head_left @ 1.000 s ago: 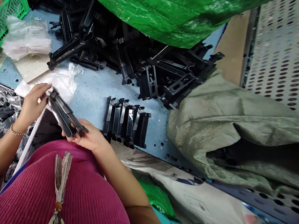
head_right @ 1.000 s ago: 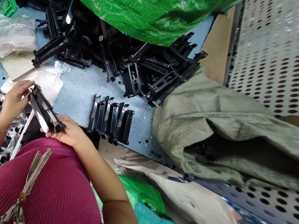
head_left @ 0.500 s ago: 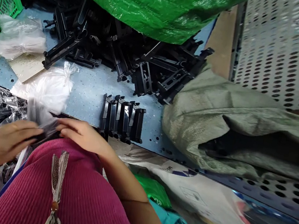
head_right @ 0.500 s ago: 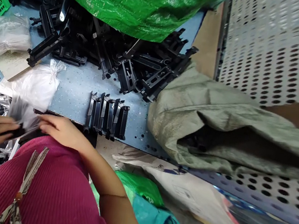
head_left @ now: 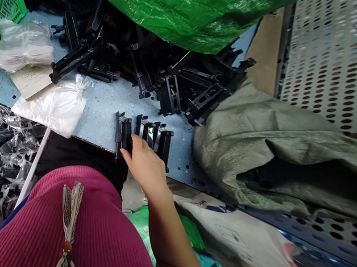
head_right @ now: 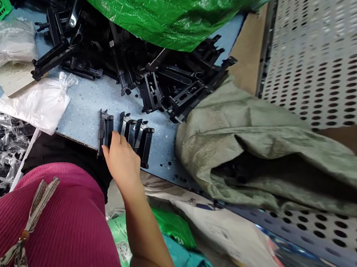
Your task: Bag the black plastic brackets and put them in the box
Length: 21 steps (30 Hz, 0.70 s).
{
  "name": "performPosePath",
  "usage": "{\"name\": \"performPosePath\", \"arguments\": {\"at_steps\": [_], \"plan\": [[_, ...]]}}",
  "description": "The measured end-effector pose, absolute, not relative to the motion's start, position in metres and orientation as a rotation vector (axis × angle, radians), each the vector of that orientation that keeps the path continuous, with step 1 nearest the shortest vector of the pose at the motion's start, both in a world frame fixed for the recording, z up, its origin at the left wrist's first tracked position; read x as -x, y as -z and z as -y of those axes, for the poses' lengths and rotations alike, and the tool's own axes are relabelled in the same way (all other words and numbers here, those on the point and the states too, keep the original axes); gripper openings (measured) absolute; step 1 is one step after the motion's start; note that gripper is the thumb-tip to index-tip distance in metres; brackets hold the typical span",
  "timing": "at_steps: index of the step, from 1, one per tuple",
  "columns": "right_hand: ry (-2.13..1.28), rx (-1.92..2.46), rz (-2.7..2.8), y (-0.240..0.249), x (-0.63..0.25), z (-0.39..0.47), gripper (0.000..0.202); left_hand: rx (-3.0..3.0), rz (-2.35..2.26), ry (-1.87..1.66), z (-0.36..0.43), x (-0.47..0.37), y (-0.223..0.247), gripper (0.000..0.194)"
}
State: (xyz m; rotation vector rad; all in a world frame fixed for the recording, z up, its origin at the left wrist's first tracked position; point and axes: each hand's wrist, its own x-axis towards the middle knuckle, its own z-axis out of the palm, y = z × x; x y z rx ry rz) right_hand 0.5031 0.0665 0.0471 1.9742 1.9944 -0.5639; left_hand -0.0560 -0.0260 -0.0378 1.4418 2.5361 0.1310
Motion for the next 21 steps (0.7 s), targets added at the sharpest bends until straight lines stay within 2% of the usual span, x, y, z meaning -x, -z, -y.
{"name": "performPosePath", "arguments": {"at_steps": [4, 6, 8, 10, 13, 16, 18, 21], "plan": [[0.688, -2.0, -1.948, -0.037, -0.498, -0.068, 0.055, -1.605, -2.461, -0.314, -0.032, -0.04, 0.026, 0.031], [0.795, -2.065, -1.968, -0.025, -0.499, -0.071, 0.054, -1.802, -2.251, -0.561, -0.061, -0.113, 0.016, 0.029], [1.013, -2.156, -2.024, -0.011, -0.501, -0.074, 0.049, -2.054, -1.9, -0.675, -0.085, -0.182, 0.01, 0.027], [1.391, -2.252, -2.055, 0.002, -0.502, -0.077, 0.044, -2.152, -1.731, -0.671, -0.104, -0.227, 0.01, 0.021], [2.224, -2.311, -1.843, 0.009, -0.495, -0.083, 0.04, -1.94, -1.647, -0.77, -0.124, -0.237, 0.015, 0.015], [2.977, -2.05, -1.394, 0.002, -0.476, -0.093, 0.037, -1.395, -1.57, -0.919, -0.132, -0.211, 0.014, 0.019], [3.241, -1.829, -1.186, -0.003, -0.46, -0.104, 0.035, -1.137, -1.536, -0.971, -0.13, -0.198, 0.008, 0.027], [3.416, -1.628, -1.041, -0.005, -0.441, -0.12, 0.033, -1.1, -1.564, -1.012, -0.123, -0.199, 0.0, 0.028]]}}
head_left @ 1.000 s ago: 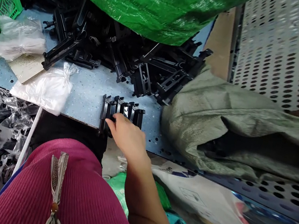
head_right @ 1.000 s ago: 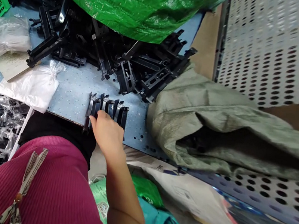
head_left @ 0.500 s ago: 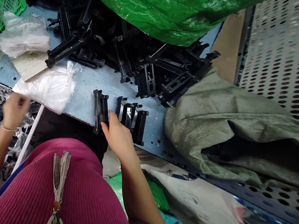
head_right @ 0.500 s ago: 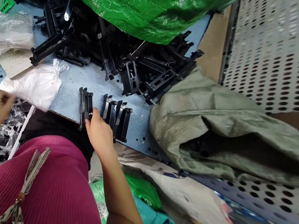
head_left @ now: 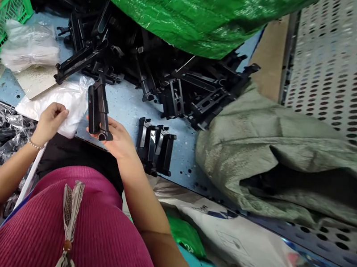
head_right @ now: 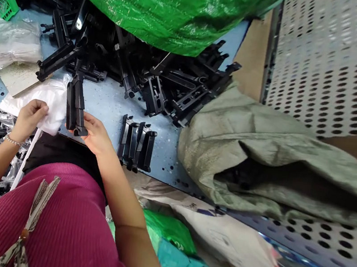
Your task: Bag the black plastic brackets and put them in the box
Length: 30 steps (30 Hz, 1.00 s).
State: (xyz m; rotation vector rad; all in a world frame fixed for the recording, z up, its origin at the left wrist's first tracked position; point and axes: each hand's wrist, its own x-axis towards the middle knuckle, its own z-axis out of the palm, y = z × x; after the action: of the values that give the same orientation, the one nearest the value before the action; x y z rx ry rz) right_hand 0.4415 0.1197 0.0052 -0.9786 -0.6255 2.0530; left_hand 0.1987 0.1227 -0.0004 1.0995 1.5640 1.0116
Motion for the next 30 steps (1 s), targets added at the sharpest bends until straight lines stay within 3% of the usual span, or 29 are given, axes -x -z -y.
{"name": "performPosePath", "arguments": {"at_steps": [7, 13, 17, 24, 30], "plan": [[-2.253, 0.824, 0.486, 0.017, -0.41, -0.127, 0.029, -0.933, -1.387, -1.163, -0.123, -0.217, 0.011, 0.042], [-2.168, 0.909, 0.488, 0.034, -0.412, -0.129, 0.032, -1.691, -1.678, -0.967, -0.11, -0.185, -0.014, 0.007], [-2.115, 0.892, 0.5, 0.018, -0.43, -0.112, 0.028, -2.041, -1.638, -0.671, -0.107, -0.177, -0.027, 0.032], [-2.622, 0.697, 0.212, 0.022, -0.428, -0.072, 0.022, -2.066, -1.579, -0.909, -0.107, -0.186, -0.015, 0.063], [-2.363, 0.85, 0.262, 0.033, -0.418, -0.078, 0.023, -2.382, -1.109, -0.794, -0.066, -0.206, -0.022, 0.079]]}}
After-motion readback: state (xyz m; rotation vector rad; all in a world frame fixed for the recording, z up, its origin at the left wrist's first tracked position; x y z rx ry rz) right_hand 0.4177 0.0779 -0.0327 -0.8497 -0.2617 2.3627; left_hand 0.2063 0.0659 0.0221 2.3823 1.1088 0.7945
